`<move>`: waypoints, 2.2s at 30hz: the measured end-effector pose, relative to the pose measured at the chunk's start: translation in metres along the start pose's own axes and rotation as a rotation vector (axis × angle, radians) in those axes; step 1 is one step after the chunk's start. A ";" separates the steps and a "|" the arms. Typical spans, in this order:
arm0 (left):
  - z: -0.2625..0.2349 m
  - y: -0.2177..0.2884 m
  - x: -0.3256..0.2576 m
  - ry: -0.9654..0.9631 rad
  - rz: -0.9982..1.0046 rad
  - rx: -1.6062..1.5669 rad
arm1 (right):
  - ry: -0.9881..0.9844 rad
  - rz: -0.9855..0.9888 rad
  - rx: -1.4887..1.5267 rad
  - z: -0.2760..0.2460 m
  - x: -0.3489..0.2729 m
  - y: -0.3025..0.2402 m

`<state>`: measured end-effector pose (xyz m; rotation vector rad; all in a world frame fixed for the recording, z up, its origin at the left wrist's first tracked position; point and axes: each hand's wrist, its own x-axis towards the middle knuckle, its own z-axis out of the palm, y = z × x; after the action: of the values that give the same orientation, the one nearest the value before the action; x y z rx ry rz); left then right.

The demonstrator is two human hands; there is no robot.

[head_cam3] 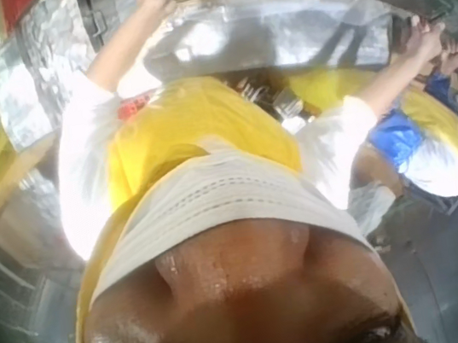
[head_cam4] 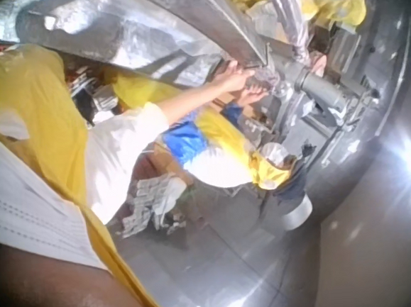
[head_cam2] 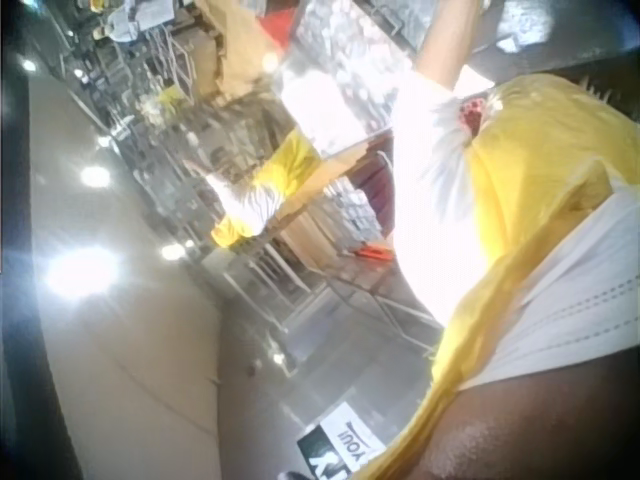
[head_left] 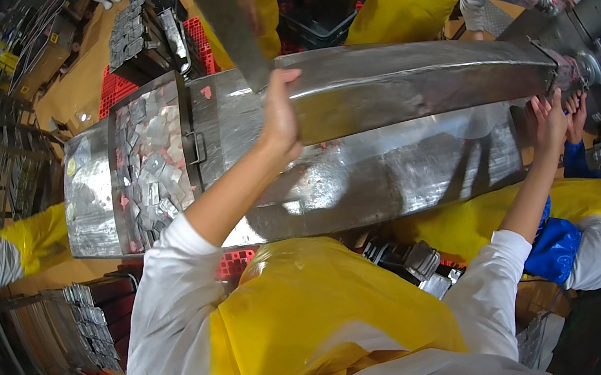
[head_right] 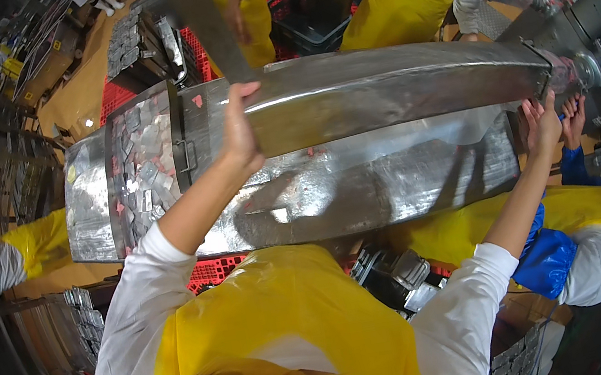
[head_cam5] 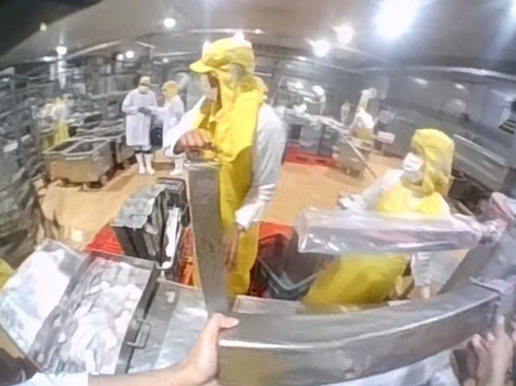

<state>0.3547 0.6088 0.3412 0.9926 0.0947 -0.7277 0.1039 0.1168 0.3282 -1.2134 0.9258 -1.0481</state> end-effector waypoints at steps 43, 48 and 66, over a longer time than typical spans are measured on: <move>-0.457 0.083 -0.112 0.209 0.269 -0.036 | -0.531 0.284 0.594 0.256 -0.314 0.068; -0.449 0.060 -0.103 0.138 0.150 -0.154 | -0.606 0.117 0.574 0.274 -0.314 0.032; -0.203 0.001 -0.137 -0.352 0.662 0.950 | -1.302 -0.709 -0.597 0.291 -0.413 -0.055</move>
<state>0.3005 0.8398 0.2805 1.6486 -0.9264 -0.2898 0.2629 0.5902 0.4242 -2.3553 -0.3027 -0.2405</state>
